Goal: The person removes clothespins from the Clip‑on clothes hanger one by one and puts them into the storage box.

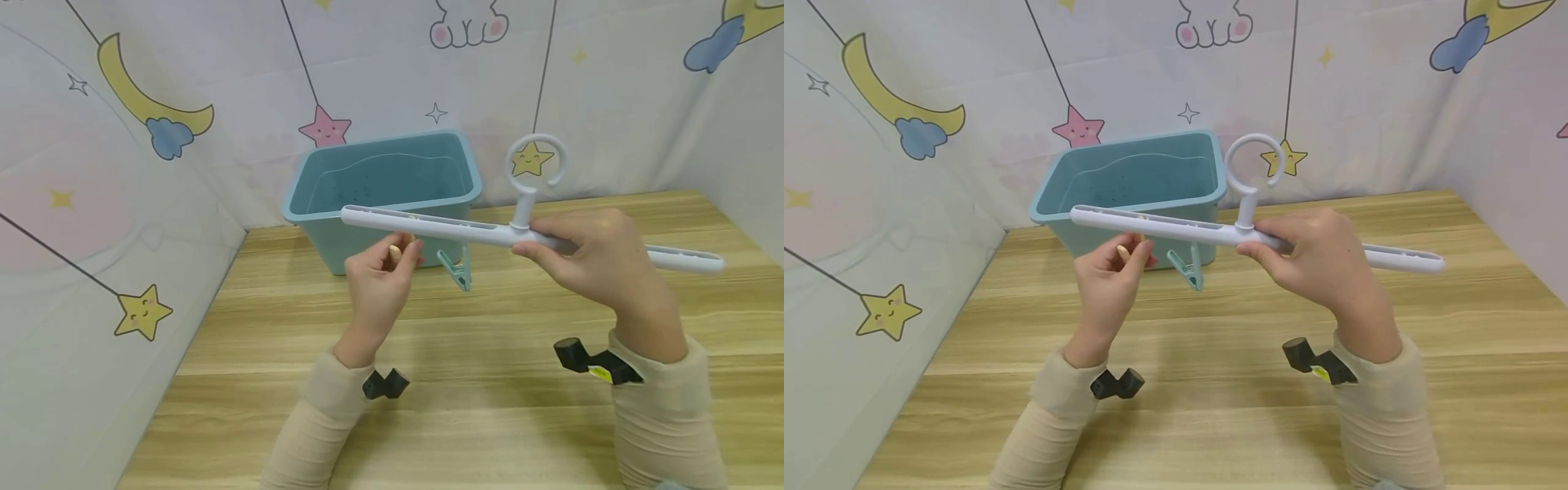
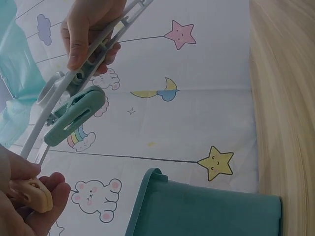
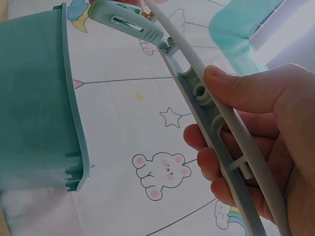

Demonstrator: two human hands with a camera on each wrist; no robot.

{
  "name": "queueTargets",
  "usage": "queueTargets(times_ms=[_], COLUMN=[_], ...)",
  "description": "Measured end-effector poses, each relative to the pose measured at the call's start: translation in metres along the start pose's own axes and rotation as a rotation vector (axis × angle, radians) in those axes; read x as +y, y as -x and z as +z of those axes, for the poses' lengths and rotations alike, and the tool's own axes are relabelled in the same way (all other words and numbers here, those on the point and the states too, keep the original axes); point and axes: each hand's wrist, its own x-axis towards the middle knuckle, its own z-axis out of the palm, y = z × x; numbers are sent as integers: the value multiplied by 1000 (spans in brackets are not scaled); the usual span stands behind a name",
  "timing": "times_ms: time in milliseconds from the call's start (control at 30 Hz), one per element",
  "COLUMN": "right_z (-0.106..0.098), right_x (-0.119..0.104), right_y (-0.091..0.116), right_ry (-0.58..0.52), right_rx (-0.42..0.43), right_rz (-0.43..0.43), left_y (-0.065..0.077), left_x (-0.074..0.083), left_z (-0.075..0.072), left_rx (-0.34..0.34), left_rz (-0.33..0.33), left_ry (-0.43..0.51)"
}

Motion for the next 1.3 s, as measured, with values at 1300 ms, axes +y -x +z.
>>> queueTargets(times_ms=[1300], right_z=[-2], right_x=[-2], right_y=[-1], right_ry=[11], right_rx=[-3], right_rz=[24], left_y=[-4], left_x=[-2], left_z=[10], left_rx=[145], left_rz=[394], left_ry=[-419])
